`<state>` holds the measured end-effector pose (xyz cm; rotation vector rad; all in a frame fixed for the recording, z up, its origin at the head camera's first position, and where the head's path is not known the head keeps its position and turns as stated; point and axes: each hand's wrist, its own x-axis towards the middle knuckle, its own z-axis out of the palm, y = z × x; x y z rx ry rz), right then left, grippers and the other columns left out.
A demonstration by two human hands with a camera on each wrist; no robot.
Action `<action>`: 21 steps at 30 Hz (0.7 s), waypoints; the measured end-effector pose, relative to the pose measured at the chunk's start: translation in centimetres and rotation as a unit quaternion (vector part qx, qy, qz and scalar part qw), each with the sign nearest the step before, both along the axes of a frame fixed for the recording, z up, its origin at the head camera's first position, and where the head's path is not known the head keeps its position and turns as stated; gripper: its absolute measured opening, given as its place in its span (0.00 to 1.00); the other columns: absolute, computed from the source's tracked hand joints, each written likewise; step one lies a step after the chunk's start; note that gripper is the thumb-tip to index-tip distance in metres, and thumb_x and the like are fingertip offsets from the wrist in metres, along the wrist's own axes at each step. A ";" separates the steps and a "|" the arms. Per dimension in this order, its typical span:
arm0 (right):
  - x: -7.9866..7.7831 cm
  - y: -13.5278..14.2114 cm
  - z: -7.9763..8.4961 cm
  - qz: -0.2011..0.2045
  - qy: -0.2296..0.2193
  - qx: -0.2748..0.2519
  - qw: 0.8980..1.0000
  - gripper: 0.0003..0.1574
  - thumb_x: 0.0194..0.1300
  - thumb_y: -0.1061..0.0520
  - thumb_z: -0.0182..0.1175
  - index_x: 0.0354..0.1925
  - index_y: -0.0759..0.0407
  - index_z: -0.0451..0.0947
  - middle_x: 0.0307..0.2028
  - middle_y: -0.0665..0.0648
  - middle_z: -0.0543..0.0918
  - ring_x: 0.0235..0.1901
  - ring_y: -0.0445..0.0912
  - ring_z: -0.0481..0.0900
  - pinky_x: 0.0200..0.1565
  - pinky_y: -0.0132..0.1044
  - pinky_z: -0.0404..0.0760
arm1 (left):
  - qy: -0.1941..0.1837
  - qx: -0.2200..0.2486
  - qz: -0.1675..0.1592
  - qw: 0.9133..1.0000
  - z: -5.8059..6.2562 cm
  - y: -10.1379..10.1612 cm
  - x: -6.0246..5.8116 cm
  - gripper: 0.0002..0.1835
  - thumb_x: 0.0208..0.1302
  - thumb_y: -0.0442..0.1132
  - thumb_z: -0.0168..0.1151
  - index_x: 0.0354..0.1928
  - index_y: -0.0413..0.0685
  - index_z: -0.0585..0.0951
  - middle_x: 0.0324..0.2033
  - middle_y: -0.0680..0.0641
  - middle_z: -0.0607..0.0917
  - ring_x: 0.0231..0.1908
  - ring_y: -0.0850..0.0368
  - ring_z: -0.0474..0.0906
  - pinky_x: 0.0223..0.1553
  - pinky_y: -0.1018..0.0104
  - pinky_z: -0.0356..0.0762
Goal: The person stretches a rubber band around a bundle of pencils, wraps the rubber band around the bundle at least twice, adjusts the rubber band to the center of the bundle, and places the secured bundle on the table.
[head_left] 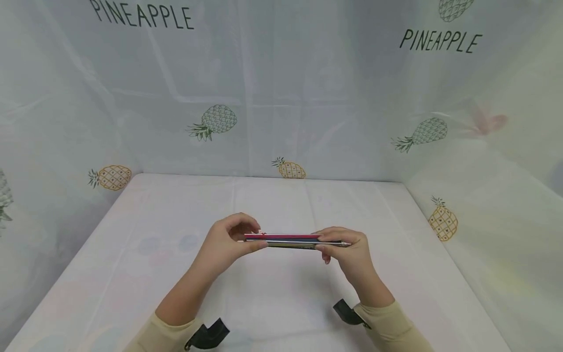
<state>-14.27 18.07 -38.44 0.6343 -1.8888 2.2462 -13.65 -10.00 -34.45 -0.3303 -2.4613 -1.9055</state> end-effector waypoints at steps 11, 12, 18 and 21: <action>-0.4 0.4 -0.1 -0.026 -0.102 0.025 0.994 0.14 0.49 0.77 0.68 0.30 0.60 0.88 0.37 0.60 0.84 0.17 0.45 0.75 0.20 0.32 0.77 | -0.039 0.041 -0.040 0.998 -1.0 -0.5 -0.3 0.13 0.52 0.34 0.75 0.42 0.45 0.87 0.41 0.46 0.85 0.37 0.52 0.83 0.40 0.66 0.82; -0.6 0.5 -0.1 -0.022 -0.114 0.026 0.993 0.14 0.49 0.77 0.68 0.30 0.60 0.88 0.37 0.61 0.83 0.17 0.45 0.75 0.20 0.32 0.76 | -0.041 0.038 -0.040 0.998 -1.1 -0.4 -0.3 0.13 0.52 0.34 0.75 0.41 0.45 0.87 0.41 0.46 0.85 0.36 0.52 0.83 0.39 0.66 0.81; -0.9 0.4 -0.3 0.007 -0.140 0.038 0.989 0.11 0.51 0.75 0.68 0.32 0.64 0.88 0.37 0.62 0.82 0.18 0.44 0.74 0.20 0.32 0.75 | -0.061 0.033 -0.020 0.997 -1.8 0.7 0.0 0.14 0.49 0.35 0.78 0.40 0.49 0.88 0.40 0.47 0.85 0.34 0.53 0.81 0.35 0.68 0.80; -0.8 0.1 -0.4 0.000 -0.141 0.031 0.990 0.11 0.50 0.75 0.68 0.32 0.65 0.88 0.37 0.62 0.82 0.17 0.44 0.74 0.20 0.32 0.75 | -0.058 0.041 0.008 0.997 -2.0 1.0 0.1 0.15 0.46 0.33 0.79 0.39 0.50 0.89 0.39 0.48 0.85 0.33 0.52 0.81 0.32 0.68 0.79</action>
